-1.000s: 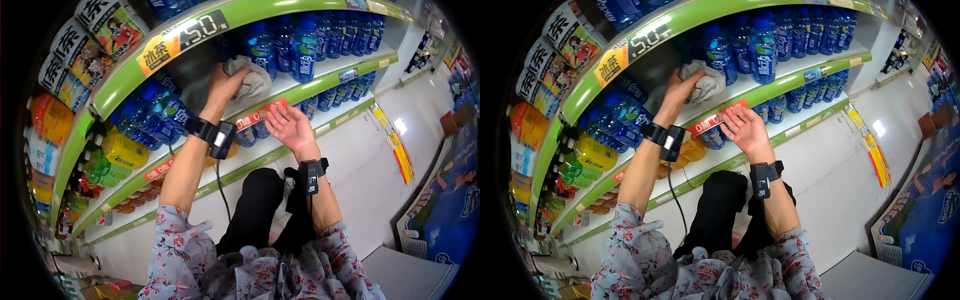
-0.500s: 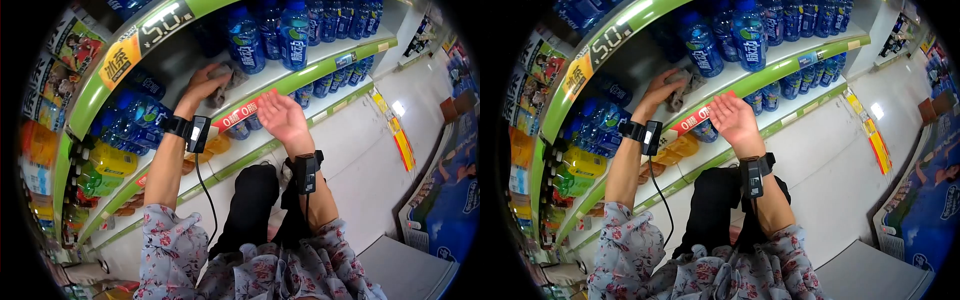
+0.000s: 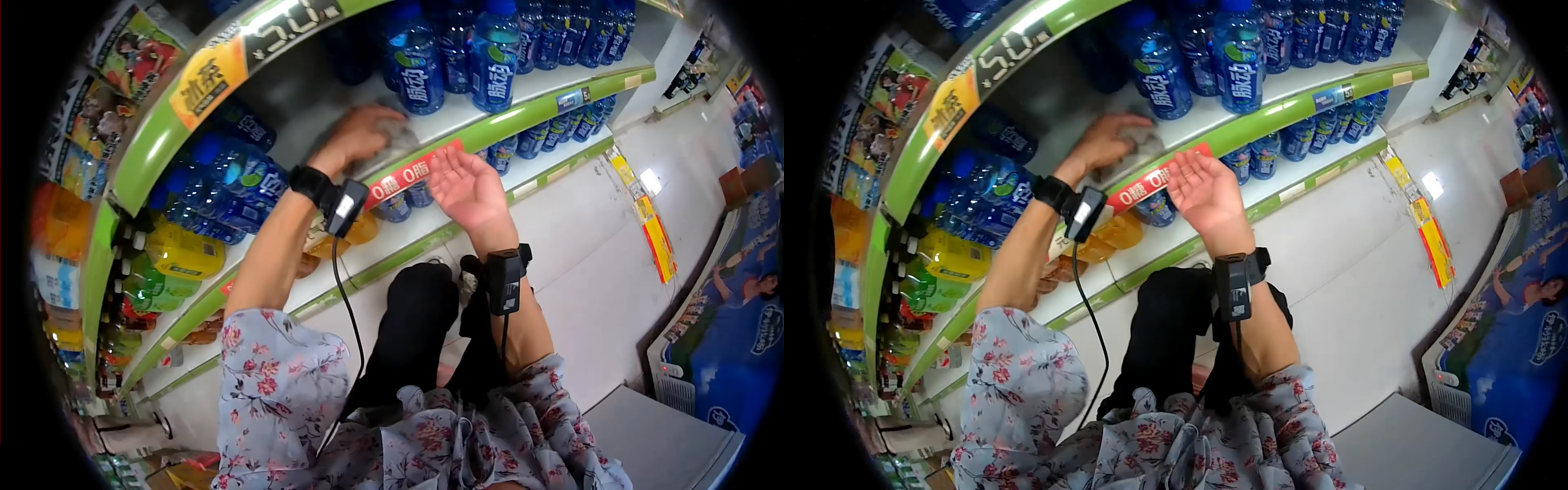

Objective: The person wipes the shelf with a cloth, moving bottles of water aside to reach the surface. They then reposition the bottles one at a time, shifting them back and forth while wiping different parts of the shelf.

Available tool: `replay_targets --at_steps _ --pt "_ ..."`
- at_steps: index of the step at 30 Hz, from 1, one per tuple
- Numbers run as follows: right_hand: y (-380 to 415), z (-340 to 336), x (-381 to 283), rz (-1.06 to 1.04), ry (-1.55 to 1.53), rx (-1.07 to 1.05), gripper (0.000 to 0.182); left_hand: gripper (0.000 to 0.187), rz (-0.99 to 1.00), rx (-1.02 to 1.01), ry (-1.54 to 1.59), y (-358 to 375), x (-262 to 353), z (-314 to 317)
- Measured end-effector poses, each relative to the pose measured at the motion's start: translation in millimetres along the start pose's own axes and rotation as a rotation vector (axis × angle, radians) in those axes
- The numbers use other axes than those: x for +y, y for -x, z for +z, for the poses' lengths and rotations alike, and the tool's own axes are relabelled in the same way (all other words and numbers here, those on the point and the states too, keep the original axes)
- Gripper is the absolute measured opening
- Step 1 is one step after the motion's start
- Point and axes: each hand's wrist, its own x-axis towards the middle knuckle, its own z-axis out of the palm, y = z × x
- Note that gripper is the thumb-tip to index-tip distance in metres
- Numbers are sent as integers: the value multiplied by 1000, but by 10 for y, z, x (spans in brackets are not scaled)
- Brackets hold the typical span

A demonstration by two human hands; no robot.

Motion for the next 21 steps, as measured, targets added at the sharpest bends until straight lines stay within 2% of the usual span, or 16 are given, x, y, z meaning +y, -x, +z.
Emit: replay_targets --at_steps 1,3,6,7,9,11,12,15,16,19,21 --pt "-18 7 9 -15 13 3 25 46 112 -33 54 48 24 -1" --pt "-47 14 34 -50 51 15 24 45 -42 -206 154 112 115 -113" --pt "42 -44 0 -58 111 -13 24 47 56 -119 633 261 279 -313" --pt "127 -54 4 -71 133 -22 25 49 75 -96 888 342 405 -371" --pt "290 25 -12 -84 229 -144 31 52 55 -142 1133 435 627 -379" --pt "520 174 -24 -55 312 -246 34 51 86 -217 1262 574 879 -312" --pt "611 203 -7 -105 348 -228 32 51 118 -214 1270 590 965 -271" --pt "716 107 -124 -258 503 -208 28 46 49 -305 1838 674 1241 -198" --pt "868 178 -116 -319 487 -117 23 46 10 -332 1885 725 1310 -233" --pt "1016 -27 -348 -493 643 -26 21 46 194 -260 1699 658 1297 -153" --pt "1203 -112 -531 -571 576 59 22 51 184 -190 1578 710 1251 -124"
